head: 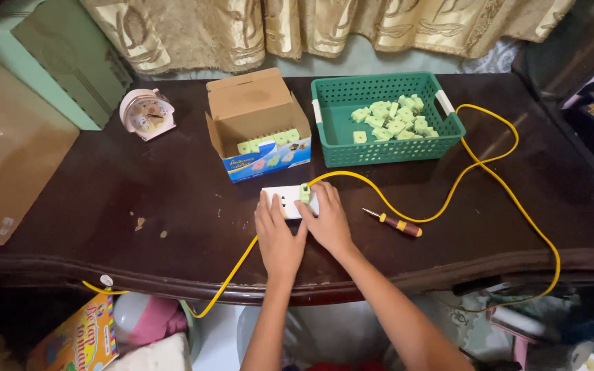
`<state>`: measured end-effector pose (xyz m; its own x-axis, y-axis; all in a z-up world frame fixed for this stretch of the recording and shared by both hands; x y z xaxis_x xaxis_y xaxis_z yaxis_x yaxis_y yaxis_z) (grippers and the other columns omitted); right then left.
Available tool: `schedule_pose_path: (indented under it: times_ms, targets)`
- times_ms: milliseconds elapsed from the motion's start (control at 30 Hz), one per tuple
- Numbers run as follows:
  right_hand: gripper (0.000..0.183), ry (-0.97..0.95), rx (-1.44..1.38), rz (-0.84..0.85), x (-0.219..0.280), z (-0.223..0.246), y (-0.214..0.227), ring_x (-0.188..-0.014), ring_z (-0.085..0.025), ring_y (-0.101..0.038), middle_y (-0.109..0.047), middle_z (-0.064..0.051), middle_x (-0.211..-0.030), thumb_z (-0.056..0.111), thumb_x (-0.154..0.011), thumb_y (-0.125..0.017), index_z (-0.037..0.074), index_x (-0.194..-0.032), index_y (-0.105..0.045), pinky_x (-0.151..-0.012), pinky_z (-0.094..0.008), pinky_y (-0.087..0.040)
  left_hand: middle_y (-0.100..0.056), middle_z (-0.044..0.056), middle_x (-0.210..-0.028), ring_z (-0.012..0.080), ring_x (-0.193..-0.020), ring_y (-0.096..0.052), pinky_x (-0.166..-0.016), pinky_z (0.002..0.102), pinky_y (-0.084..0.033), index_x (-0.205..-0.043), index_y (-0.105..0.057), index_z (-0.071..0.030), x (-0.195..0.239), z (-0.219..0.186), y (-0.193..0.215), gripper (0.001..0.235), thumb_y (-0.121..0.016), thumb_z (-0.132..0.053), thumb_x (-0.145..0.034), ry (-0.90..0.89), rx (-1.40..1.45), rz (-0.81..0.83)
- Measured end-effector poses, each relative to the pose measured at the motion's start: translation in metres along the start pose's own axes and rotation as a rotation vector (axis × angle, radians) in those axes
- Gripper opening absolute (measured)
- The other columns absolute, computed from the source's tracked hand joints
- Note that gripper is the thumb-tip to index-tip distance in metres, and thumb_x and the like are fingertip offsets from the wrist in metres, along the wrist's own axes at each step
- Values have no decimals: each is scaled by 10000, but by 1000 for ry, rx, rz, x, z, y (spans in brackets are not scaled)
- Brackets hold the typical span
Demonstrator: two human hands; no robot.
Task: Assembling small green electrical modules into a white faceplate and using a screwdriver to fasten them.
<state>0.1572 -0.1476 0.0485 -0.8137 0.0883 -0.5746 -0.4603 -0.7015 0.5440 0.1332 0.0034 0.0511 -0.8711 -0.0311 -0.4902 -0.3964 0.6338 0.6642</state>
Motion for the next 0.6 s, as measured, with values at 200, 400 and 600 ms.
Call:
schedule_pose_path:
  times_ms: [200, 400, 600]
  targets:
    - [412, 22, -27, -4, 0, 3, 3, -1290, -437, -673, -664, -187, -1278, 219, -1022, -848, -22, -1291, -650, -1079, -520, -588, -412, 290, -1739, 492, -1557, -487, -1348, 593, -376, -1628, -509, 11, 1, 1, -2, 899, -925, -338, -911, 4, -10, -5]
    - [384, 26, -22, -13, 0, 5, 4, -1268, -411, -684, -676, -163, -1256, 237, -1019, -858, -23, -1244, -687, -1069, -501, -594, -407, 276, -1749, 478, -1571, -478, -1363, 581, -367, -1633, -506, -3, 0, 3, -4, 901, -920, -358, -916, 26, -24, 25]
    - [354, 19, -55, -16, -2, 12, 10, -1261, -411, -683, -679, -162, -1249, 211, -1018, -857, -30, -1223, -699, -1063, -504, -592, -385, 276, -1762, 474, -1586, -458, -1369, 577, -351, -1644, -496, -3, 0, 2, -3, 885, -904, -348, -939, 42, -13, 45]
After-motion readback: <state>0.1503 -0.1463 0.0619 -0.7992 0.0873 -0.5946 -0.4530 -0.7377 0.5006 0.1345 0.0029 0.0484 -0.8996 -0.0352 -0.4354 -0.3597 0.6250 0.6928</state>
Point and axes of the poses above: each hand's wrist, its own x-axis away from the middle knuckle, its own y-axis out of the back of the hand, z = x × y, the point moved 10 cm from there along -x, towards the middle knuckle
